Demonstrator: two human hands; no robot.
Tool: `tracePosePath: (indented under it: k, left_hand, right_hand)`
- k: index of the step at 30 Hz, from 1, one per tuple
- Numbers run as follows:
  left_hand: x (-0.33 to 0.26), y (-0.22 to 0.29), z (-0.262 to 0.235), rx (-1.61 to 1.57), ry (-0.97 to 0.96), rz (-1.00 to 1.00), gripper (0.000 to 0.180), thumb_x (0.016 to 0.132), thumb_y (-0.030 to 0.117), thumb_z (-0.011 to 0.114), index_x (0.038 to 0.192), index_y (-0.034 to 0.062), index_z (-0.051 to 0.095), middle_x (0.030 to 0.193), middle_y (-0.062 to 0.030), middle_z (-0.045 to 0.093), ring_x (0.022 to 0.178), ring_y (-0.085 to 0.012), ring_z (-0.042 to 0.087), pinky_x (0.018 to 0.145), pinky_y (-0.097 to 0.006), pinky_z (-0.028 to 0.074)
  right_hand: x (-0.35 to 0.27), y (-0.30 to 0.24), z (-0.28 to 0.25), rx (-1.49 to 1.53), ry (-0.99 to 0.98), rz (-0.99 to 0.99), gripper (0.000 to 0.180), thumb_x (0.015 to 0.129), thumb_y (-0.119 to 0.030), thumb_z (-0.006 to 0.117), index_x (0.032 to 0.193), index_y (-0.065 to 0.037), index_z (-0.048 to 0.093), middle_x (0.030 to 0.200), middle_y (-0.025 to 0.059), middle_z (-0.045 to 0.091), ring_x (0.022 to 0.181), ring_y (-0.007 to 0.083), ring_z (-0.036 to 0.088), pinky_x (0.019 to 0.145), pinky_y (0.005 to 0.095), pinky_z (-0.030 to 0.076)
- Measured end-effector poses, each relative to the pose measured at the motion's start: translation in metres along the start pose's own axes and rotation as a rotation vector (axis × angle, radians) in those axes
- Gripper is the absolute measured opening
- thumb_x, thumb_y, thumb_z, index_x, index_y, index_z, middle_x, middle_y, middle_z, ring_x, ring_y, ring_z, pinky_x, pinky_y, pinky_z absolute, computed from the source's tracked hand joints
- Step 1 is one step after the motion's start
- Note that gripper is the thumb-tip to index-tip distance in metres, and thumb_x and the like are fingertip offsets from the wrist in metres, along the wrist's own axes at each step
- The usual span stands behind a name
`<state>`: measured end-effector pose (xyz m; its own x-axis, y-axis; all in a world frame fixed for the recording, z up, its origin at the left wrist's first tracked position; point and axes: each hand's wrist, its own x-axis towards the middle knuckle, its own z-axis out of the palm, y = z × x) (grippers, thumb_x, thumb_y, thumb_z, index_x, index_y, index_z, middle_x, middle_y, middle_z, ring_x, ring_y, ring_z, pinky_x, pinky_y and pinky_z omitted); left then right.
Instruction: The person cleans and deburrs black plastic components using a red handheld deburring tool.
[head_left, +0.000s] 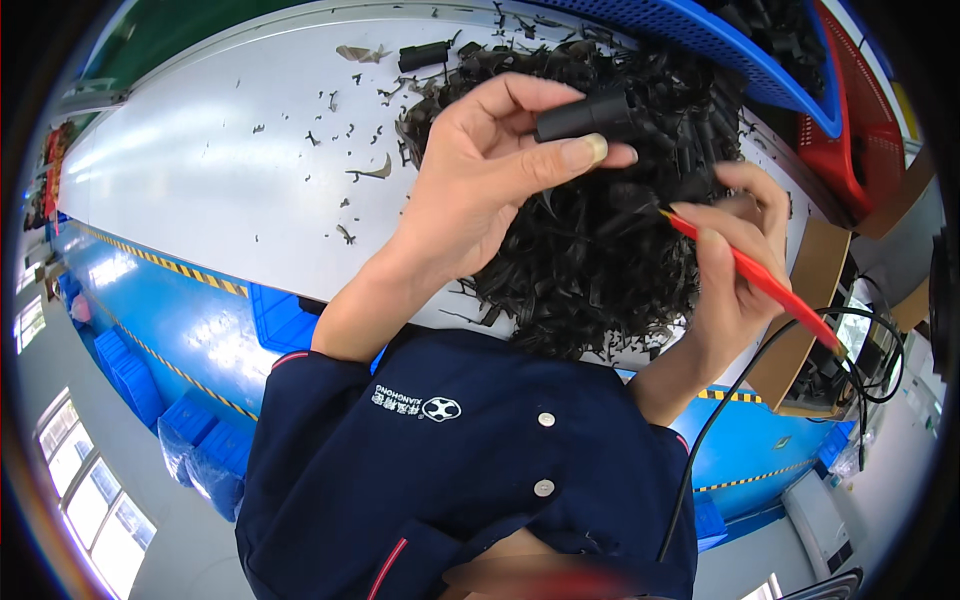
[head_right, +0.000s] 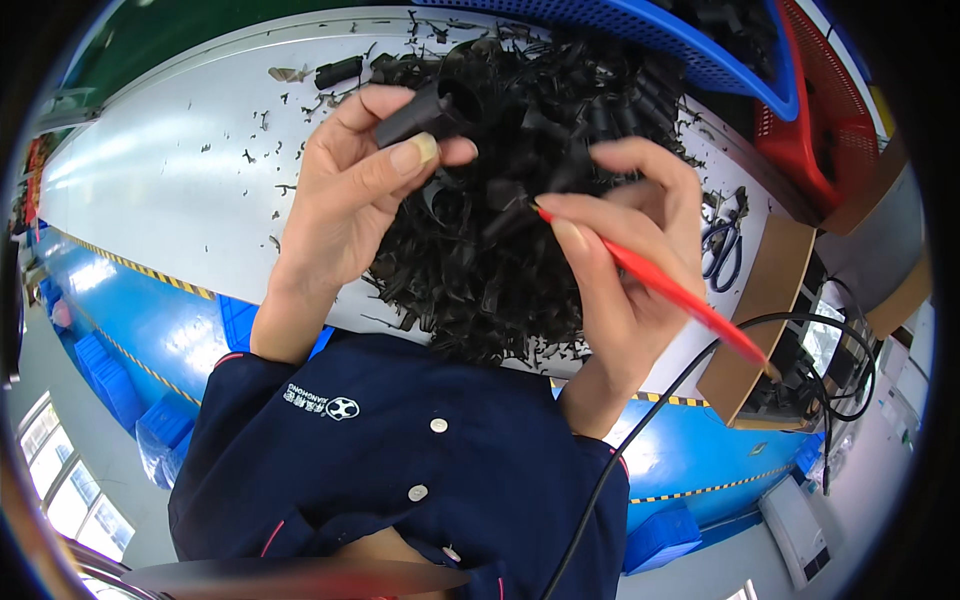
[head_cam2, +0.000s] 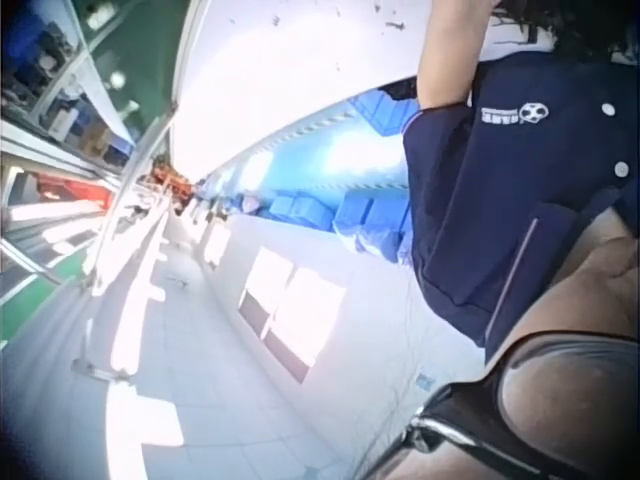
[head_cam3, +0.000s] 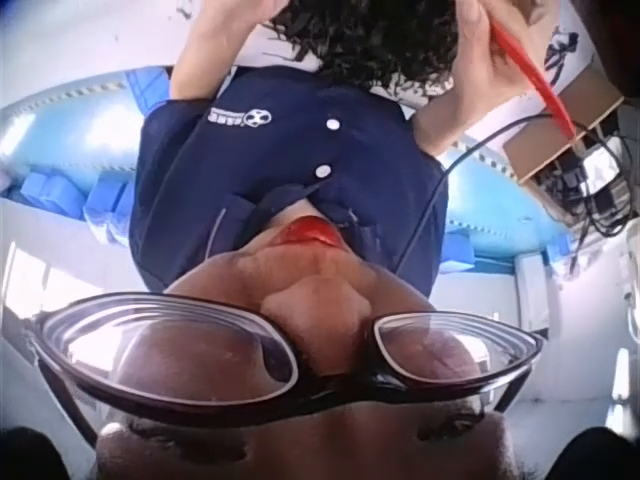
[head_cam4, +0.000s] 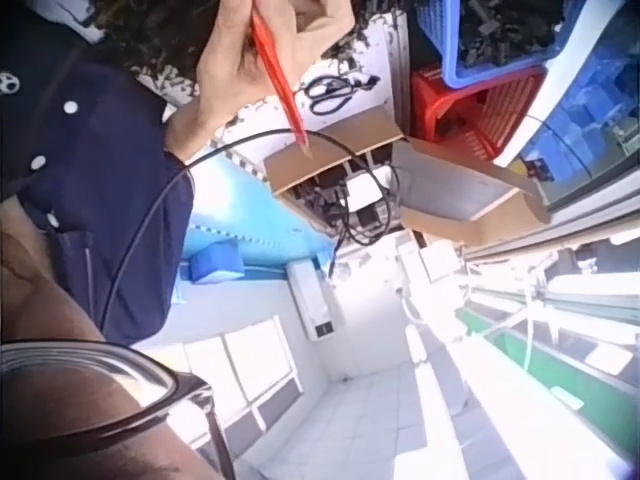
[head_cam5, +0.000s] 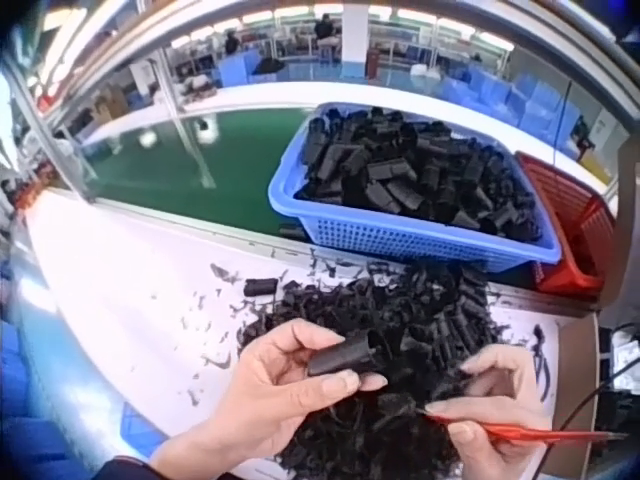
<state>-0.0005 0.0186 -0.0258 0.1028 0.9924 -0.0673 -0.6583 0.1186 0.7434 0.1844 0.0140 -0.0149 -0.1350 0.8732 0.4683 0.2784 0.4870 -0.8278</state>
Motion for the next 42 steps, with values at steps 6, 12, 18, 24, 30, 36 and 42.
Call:
tracePosePath:
  k: [6,12,18,24,30,36,42]
  left_hand:
    - [-0.012,0.005,0.013,0.074,-0.074,0.012,0.026,0.079,0.003,0.056,0.102,-0.0075,0.048,0.086,-0.0159,0.058,0.069,-0.0192,0.062,0.057,-0.023,0.052]
    - [-0.024,0.004,0.021,0.304,-0.081,0.097,0.025,0.081,0.006,0.053,0.100,-0.0098,0.053,0.070,-0.0142,0.059,0.050,-0.0139,0.058,0.041,-0.020,0.047]
    - [-0.029,0.005,0.024,0.424,-0.089,0.134,0.023,0.078,0.003,0.058,0.099,-0.0080,0.056,0.069,-0.0121,0.059,0.047,-0.0090,0.055,0.039,-0.017,0.043]
    - [-0.029,-0.002,0.021,0.547,-0.128,0.269,0.024,0.076,-0.003,0.057,0.099,-0.0078,0.056,0.069,-0.0110,0.059,0.047,-0.0073,0.053,0.038,-0.015,0.041]
    - [-0.031,-0.004,0.020,0.605,-0.117,0.269,0.025,0.075,-0.005,0.057,0.100,-0.0080,0.056,0.068,-0.0106,0.059,0.048,-0.0070,0.053,0.039,-0.015,0.041]
    - [-0.031,-0.005,0.021,0.677,-0.086,0.277,0.025,0.074,-0.006,0.058,0.099,-0.0077,0.057,0.068,-0.0103,0.059,0.048,-0.0069,0.054,0.039,-0.015,0.041]
    - [-0.030,-0.010,0.023,0.747,-0.071,0.367,0.023,0.073,-0.006,0.059,0.097,-0.0064,0.059,0.066,-0.0090,0.059,0.048,-0.0065,0.054,0.039,-0.015,0.041]
  right_hand:
    - [-0.011,-0.012,-0.004,0.516,0.185,0.121,0.030,0.080,-0.021,0.055,0.089,0.008,0.058,0.065,0.0169,0.056,0.041,0.0124,0.044,0.039,0.0194,0.034]
    - [-0.013,-0.017,0.000,0.637,0.196,0.123,0.034,0.084,-0.020,0.050,0.095,0.012,0.052,0.074,0.0259,0.057,0.044,0.0196,0.053,0.041,0.0223,0.043]
    - [-0.011,-0.019,0.006,0.708,0.067,0.191,0.034,0.087,-0.024,0.046,0.088,0.008,0.056,0.092,0.0291,0.053,0.049,0.0171,0.053,0.039,0.0206,0.039]
    - [-0.016,-0.024,0.010,0.792,0.088,0.318,0.029,0.088,-0.018,0.043,0.088,0.008,0.054,0.086,0.0254,0.058,0.040,0.0171,0.052,0.034,0.0206,0.037]
    - [-0.018,-0.026,0.011,0.736,0.140,0.322,0.027,0.088,-0.017,0.044,0.085,0.008,0.055,0.083,0.0236,0.059,0.038,0.0160,0.050,0.032,0.0203,0.034]
    - [-0.021,-0.023,0.014,0.649,0.191,0.348,0.026,0.087,-0.016,0.046,0.083,0.008,0.055,0.080,0.0214,0.059,0.037,0.0132,0.047,0.031,0.0194,0.033]
    - [-0.022,-0.030,0.021,0.332,0.269,0.282,0.019,0.084,-0.009,0.050,0.084,0.009,0.055,0.081,0.0201,0.060,0.038,0.0108,0.047,0.033,0.0184,0.032]
